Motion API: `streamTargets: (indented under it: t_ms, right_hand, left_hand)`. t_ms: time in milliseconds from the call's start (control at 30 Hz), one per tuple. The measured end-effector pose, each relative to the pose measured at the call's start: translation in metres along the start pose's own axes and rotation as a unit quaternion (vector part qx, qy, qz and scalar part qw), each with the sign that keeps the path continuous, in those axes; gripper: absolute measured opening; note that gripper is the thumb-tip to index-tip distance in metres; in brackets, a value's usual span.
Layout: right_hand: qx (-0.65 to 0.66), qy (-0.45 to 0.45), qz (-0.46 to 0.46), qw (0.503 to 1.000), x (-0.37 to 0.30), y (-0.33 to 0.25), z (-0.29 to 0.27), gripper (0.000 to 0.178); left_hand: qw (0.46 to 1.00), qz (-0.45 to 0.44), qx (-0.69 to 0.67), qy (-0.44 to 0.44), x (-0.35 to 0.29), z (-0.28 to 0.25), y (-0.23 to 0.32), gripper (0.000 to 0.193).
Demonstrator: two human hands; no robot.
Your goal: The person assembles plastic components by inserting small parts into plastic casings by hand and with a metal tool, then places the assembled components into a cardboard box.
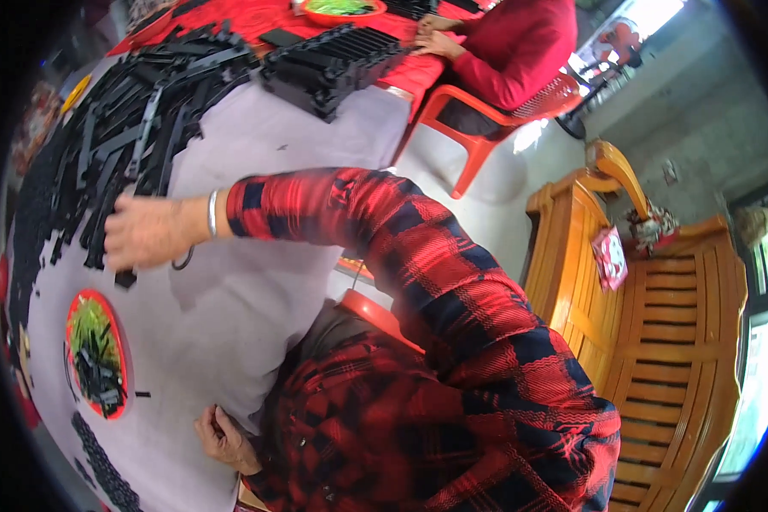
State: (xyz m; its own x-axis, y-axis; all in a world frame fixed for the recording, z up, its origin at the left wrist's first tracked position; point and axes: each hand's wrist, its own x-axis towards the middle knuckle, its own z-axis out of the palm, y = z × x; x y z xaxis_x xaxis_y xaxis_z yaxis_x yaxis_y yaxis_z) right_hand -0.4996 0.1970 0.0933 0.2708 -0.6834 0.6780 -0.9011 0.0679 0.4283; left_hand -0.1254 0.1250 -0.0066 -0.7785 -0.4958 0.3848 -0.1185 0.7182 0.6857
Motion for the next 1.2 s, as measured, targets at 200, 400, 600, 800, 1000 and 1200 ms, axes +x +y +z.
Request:
streamTargets:
  t_ms: [200, 400, 600, 800, 1000, 1200]
  right_hand:
    - [0.104, -0.01, -0.021, 0.994, 0.018, -0.066, -0.04, 0.025]
    - [0.212, -0.265, -0.034, 0.94, 0.04, -0.115, -0.056, 0.032]
    - [0.37, -0.365, -0.075, 0.851, 0.023, -0.152, -0.018, 0.033]
    - [0.332, -0.393, -0.115, 0.85, 0.021, -0.187, 0.012, 0.034]
    - [0.427, -0.273, 0.016, 0.862, -0.002, -0.191, 0.005, 0.039]
    - [0.434, -0.291, 0.096, 0.847, -0.001, -0.18, -0.032, 0.05]
  left_hand:
    - [1.0, -0.014, -0.014, -0.008, 0.0, -0.001, -0.009, 0.013]
    - [0.999, 0.007, -0.031, 0.007, -0.003, -0.001, -0.022, 0.02]
    - [0.98, -0.046, -0.187, 0.041, -0.005, -0.003, -0.044, 0.055]
    - [0.998, 0.003, -0.063, 0.026, 0.001, -0.007, -0.023, 0.069]
    - [0.999, 0.015, -0.016, 0.026, 0.0, -0.002, -0.017, 0.049]
    - [1.0, 0.002, 0.009, 0.015, 0.0, -0.005, -0.011, 0.033]
